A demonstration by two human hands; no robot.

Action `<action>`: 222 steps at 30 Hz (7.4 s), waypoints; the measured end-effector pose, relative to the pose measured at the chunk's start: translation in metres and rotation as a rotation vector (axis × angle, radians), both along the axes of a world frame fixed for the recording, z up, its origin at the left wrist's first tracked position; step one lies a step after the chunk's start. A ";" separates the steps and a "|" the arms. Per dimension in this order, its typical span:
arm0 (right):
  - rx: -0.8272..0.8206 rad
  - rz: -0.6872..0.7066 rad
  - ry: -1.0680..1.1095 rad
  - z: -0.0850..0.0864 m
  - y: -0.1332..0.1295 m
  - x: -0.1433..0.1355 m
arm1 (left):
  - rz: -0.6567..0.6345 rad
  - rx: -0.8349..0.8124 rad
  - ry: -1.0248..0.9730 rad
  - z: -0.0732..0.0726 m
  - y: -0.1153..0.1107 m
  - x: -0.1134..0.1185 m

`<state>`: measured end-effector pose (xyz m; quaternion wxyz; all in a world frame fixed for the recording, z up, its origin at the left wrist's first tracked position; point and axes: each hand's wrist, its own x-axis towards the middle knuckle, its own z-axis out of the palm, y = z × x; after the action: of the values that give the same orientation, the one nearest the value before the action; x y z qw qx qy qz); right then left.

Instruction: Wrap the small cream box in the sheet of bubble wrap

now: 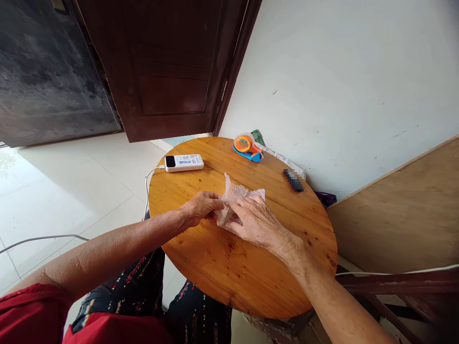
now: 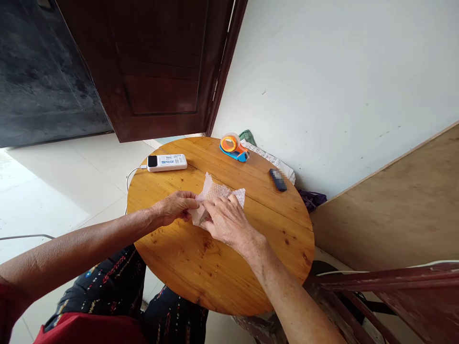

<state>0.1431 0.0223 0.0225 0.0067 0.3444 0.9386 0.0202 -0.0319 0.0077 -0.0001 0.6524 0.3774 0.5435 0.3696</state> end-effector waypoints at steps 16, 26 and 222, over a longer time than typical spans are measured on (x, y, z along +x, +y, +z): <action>-0.107 -0.290 0.476 -0.006 -0.023 0.044 | -0.473 0.340 0.641 0.020 0.001 0.014; -0.478 -0.866 0.705 -0.049 -0.028 0.077 | -0.556 0.608 1.214 0.022 0.001 0.029; -0.165 -0.402 0.971 -0.063 0.013 0.012 | -0.154 1.026 0.708 -0.056 0.008 0.008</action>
<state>0.1556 0.0350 -0.0403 -0.3977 0.4857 0.7474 -0.2173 -0.0235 0.0153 -0.0559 0.1936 0.7799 0.4514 0.3880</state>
